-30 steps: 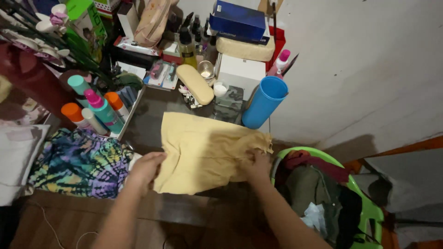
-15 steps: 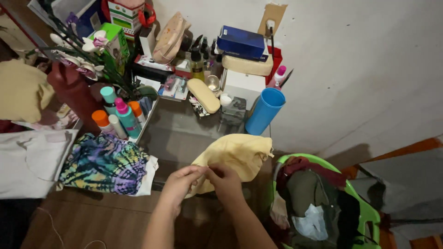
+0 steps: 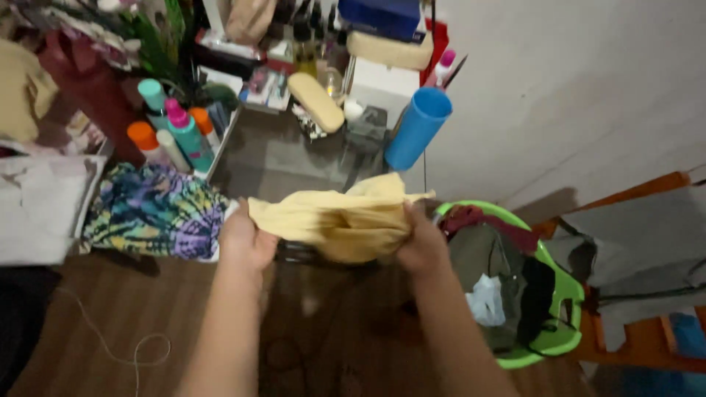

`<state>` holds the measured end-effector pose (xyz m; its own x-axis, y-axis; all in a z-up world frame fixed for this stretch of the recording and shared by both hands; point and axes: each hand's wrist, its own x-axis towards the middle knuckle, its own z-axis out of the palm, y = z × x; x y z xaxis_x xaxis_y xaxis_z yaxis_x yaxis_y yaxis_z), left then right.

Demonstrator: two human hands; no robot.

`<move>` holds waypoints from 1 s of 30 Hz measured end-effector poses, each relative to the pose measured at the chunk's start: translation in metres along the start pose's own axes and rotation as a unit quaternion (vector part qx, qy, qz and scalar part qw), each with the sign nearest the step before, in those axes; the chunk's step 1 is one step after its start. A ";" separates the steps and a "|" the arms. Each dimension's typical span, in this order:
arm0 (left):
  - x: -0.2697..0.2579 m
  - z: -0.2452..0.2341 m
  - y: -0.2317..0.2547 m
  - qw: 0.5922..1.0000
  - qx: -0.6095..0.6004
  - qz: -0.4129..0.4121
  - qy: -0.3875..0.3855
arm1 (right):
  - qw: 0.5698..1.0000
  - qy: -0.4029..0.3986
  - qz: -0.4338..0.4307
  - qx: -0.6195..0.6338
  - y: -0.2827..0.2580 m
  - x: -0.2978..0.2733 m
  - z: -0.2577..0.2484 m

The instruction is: Fold a white t-shirt, a yellow tank top, and a pair of dark green pants on a table.

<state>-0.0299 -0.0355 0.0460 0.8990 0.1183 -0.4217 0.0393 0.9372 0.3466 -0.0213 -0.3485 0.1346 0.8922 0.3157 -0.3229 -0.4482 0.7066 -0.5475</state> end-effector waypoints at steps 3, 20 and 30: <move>-0.059 0.064 0.004 0.847 0.492 0.110 0.166 | 0.990 -0.027 -0.031 -0.137 -0.010 -0.006 0.003; -0.041 0.138 0.000 0.857 0.497 0.133 -0.039 | 0.843 -0.131 -0.107 -0.511 -0.098 -0.066 0.127; -0.095 0.213 -0.008 0.694 0.703 0.153 -0.019 | 0.616 -0.124 -0.432 -0.647 -0.006 -0.014 0.069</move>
<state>-0.0226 -0.1244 0.2619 0.9688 0.2075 -0.1352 0.2073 -0.3809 0.9011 -0.0278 -0.3134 0.1955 0.7375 0.3759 0.5611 0.6744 -0.3661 -0.6412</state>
